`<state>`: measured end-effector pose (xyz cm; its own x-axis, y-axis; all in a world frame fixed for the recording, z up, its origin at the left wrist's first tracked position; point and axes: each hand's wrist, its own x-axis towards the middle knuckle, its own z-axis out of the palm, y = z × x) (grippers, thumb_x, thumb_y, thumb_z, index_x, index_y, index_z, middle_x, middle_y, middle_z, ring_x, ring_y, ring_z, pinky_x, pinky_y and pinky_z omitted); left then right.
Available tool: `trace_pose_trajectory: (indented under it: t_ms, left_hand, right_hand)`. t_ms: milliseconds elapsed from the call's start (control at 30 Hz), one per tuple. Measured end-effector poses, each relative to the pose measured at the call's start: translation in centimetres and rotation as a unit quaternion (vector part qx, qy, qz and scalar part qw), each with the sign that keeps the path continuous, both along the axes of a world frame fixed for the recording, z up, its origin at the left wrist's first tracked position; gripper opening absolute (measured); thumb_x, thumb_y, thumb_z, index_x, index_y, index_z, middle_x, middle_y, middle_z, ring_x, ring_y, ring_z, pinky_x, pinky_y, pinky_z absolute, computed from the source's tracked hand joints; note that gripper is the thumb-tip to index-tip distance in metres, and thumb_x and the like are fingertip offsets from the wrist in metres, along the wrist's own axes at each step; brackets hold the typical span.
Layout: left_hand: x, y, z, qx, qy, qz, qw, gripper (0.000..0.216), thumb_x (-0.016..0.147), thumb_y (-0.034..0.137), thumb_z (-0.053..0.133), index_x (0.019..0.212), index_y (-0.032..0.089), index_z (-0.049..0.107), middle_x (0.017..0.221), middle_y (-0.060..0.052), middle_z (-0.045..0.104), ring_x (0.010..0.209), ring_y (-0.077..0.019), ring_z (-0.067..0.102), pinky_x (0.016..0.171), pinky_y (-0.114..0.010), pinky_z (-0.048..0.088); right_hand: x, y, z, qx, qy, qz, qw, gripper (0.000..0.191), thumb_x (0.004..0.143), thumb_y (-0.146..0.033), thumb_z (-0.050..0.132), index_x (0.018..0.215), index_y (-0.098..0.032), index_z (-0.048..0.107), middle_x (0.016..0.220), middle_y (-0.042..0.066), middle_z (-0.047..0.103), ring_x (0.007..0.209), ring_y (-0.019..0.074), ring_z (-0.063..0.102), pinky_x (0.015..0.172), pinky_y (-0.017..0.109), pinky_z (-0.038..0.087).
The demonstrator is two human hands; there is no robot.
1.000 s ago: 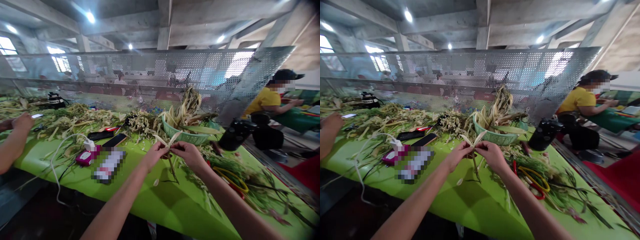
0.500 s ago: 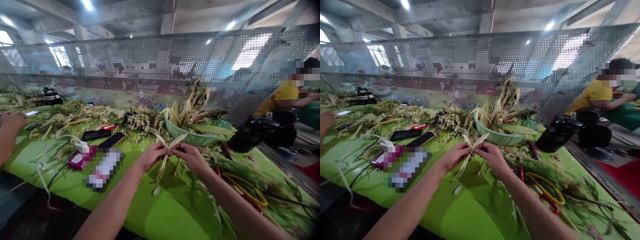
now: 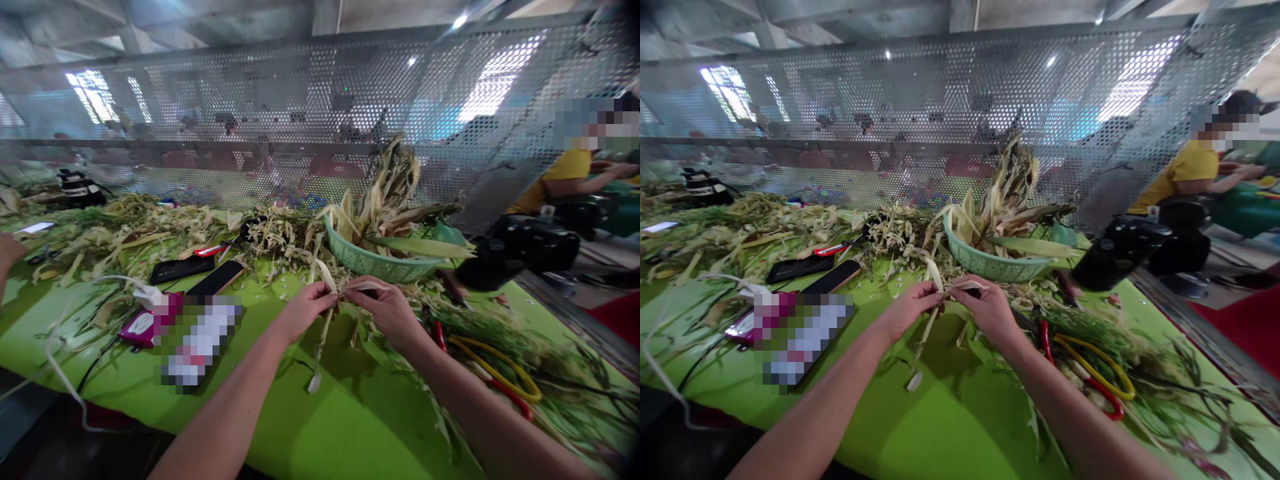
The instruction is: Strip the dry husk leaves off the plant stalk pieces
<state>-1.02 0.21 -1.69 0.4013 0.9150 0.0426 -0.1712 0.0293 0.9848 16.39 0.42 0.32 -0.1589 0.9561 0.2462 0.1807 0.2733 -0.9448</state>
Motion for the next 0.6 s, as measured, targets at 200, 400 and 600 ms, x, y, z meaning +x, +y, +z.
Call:
trace_pose_trajectory:
  t_ms: [200,400,600]
  left_hand:
    - [0.47,-0.39,-0.19,0.063,0.041,-0.007,0.997,0.024,0.078,0.039,0.064,0.087,0.016,0.066,0.075,-0.002,0.06,0.073,-0.0138,0.051,0.073,-0.025,0.038]
    - [0.5,-0.28,-0.31,-0.015,-0.038,0.066,0.997,0.029,0.072,0.037,0.07,0.092,0.015,0.067,0.078,-0.002,0.062,0.064,-0.0086,0.049,0.058,-0.019,0.035]
    - [-0.08,-0.34,0.44,-0.138,-0.146,0.077,0.977,0.019,0.072,0.025,0.071,0.085,0.014,0.062,0.077,-0.002,0.063,0.056,-0.0069,0.056,0.055,-0.019,0.043]
  right_hand:
    - [-0.12,0.02,-0.2,0.026,-0.019,-0.014,0.999,0.023,0.071,-0.042,0.072,0.072,-0.02,0.067,0.072,0.004,0.065,0.073,0.0202,0.059,0.073,0.034,0.047]
    - [-0.27,0.04,0.05,-0.05,0.014,0.017,0.998,0.032,0.073,-0.046,0.069,0.085,-0.017,0.065,0.08,0.004,0.067,0.074,0.0179,0.059,0.068,0.03,0.047]
    - [0.03,-0.56,-0.24,0.029,-0.074,0.001,0.997,0.018,0.073,-0.035,0.07,0.077,-0.019,0.063,0.072,0.002,0.064,0.068,0.0167,0.058,0.064,0.028,0.044]
